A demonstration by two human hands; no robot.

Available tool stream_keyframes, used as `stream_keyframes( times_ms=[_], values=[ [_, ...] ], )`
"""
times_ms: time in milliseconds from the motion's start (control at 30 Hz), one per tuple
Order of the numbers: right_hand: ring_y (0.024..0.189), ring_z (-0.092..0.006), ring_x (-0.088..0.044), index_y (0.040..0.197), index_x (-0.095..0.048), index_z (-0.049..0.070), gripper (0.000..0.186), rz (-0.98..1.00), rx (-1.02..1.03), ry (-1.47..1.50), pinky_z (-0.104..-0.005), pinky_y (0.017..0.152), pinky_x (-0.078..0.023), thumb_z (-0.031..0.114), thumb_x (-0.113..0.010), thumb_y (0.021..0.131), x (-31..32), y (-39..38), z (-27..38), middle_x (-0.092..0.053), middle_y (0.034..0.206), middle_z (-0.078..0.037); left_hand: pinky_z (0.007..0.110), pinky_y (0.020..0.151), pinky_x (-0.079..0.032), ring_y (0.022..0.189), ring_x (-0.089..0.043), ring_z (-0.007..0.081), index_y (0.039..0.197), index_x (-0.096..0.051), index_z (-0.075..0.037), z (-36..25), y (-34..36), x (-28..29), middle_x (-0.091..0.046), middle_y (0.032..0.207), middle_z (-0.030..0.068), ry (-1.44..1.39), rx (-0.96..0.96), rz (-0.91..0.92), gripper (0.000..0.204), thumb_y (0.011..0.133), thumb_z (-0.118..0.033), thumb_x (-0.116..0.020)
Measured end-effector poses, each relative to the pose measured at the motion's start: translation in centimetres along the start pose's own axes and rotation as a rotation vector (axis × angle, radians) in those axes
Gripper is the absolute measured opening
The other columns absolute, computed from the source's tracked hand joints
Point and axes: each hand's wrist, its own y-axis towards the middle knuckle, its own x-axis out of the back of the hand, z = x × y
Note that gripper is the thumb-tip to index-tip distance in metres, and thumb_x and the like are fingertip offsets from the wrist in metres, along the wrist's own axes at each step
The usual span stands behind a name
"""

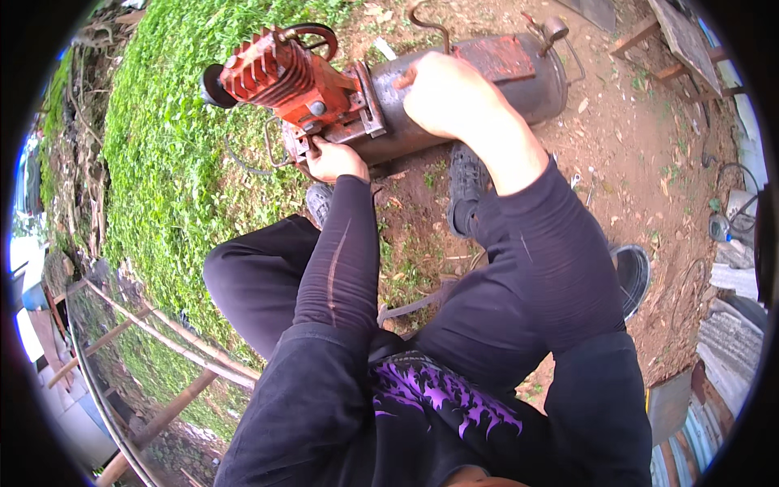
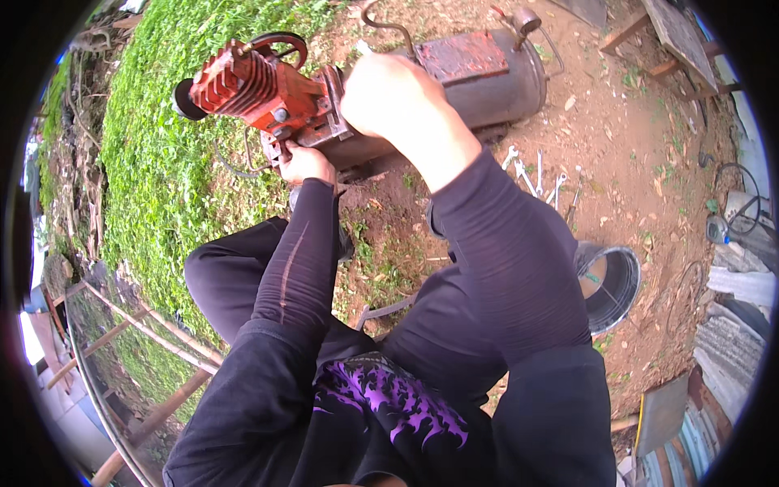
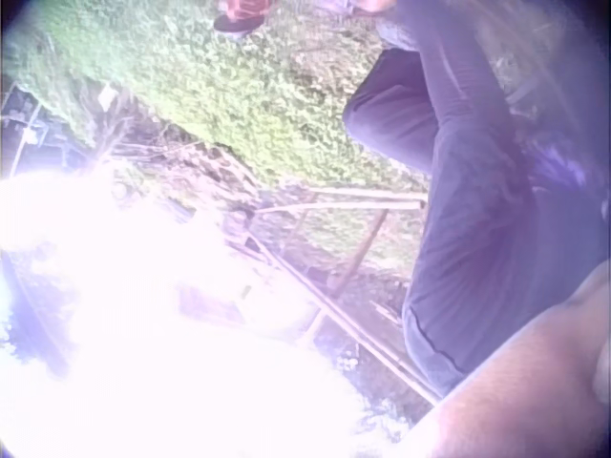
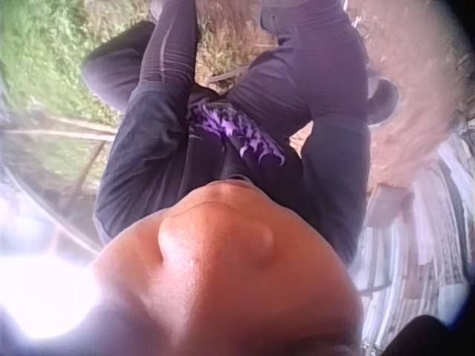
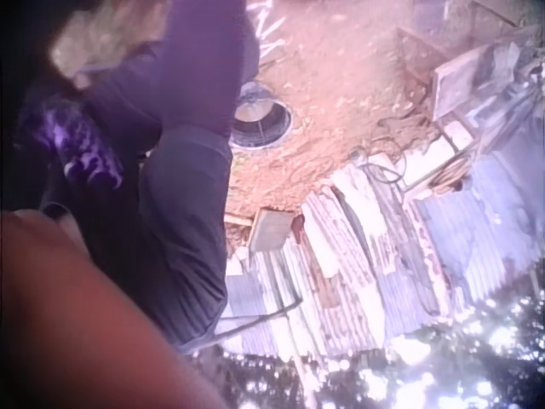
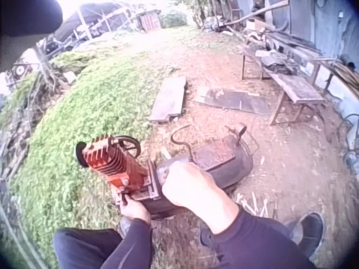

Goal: The person unscrews bolts from an air compressor motor assembly by hand, picks up a wrench from the ground, and uses it to loosen and remove more bolts.

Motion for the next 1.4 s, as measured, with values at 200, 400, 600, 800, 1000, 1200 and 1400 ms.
stream_keyframes(
  times_ms=[200, 400, 600, 800, 1000, 1200, 1400],
  values=[
    [0.083, -0.0316, -0.071, 0.083, -0.075, 0.005, 0.02, 0.028, 0.145, -0.185, -0.0407, 0.076, -0.056, 0.018, -0.061, 0.078, -1.2, 1.8, -0.4, -0.071, 0.086, -0.018, 0.03, 0.097, -0.045, 0.108, -0.064, 0.022, 0.136, -0.056, 0.002, 3.1, 2.4, 6.0, -0.066, 0.124, 0.0207, 0.151, -0.305, 0.443, 0.043, 0.094, -0.004, -0.053],
    [0.064, -0.0312, -0.068, 0.064, -0.074, 0.01, 0.015, -0.247, 0.434, -0.479, -0.0397, 0.062, -0.055, 0.017, -0.063, 0.072, -0.7, 1.3, -2.9, -0.068, 0.065, -0.012, 0.041, 0.102, -0.045, 0.113, -0.061, 0.0419, 0.144, -0.033, 0.011, 0.1, 3.6, 4.9, -0.06, 0.124, 0.0318, 0.773, -0.651, 0.73, 0.073, 0.082, -0.016, -0.059],
    [0.065, -0.032, -0.069, 0.071, -0.074, 0.008, 0.014, -0.041, 0.319, -0.423, -0.0422, 0.062, -0.055, 0.018, -0.065, 0.072, -1.5, 1.3, -1.9, -0.069, 0.071, -0.016, 0.046, 0.096, -0.049, 0.109, -0.064, 0.0433, 0.129, -0.041, 0.02, 1.1, 11.0, 2.5, -0.062, 0.116, 0.0349, 1.284, -0.844, 0.884, 0.062, 0.082, -0.019, -0.053],
    [0.083, -0.0312, -0.071, 0.079, -0.076, 0.006, 0.021, -0.115, 0.028, -0.034, -0.0425, 0.077, -0.056, 0.019, -0.061, 0.077, -1.3, 0.5, -0.2, -0.072, 0.087, -0.017, 0.044, 0.095, -0.052, 0.109, -0.066, 0.039, 0.127, -0.055, 0.008, -0.3, 7.5, 1.6, -0.065, 0.116, 0.0299, 1.366, -0.645, 0.907, 0.047, 0.091, -0.02, -0.045],
    [0.072, -0.0277, -0.068, 0.068, -0.073, 0.01, 0.015, -0.415, 0.308, -0.241, -0.0385, 0.072, -0.056, 0.018, -0.062, 0.074, -2.5, 0.3, 0.0, -0.07, 0.074, -0.011, 0.043, 0.096, -0.052, 0.109, -0.067, 0.0374, 0.121, -0.062, 0.008, -0.3, 7.9, 0.6, -0.064, 0.122, 0.0267, 1.42, -0.773, 0.883, 0.045, 0.092, -0.021, -0.046],
    [0.069, -0.0255, -0.065, 0.059, -0.068, 0.012, 0.007, -0.526, 0.378, -0.219, -0.0381, 0.068, -0.055, 0.016, -0.065, 0.065, -3.8, 0.3, -1.1, -0.065, 0.065, -0.008, 0.04, 0.09, -0.053, 0.101, -0.071, 0.0287, 0.101, -0.075, -0.002, -4.1, 7.3, -0.6, -0.073, 0.102, 0.0192, 1.624, -0.616, 1.205, 0.033, 0.083, -0.02, -0.055],
    [0.069, -0.0251, -0.064, 0.059, -0.066, 0.012, 0.009, -0.56, 0.405, -0.144, -0.0381, 0.067, -0.054, 0.017, -0.064, 0.066, -3.3, 0.0, -1.1, -0.063, 0.063, -0.007, 0.043, 0.094, -0.052, 0.111, -0.066, 0.0359, 0.115, -0.069, 0.001, -3.4, 7.1, -0.1, -0.067, 0.121, 0.0212, 1.573, -0.652, 1.063, 0.04, 0.087, -0.022, -0.053]
  ],
)
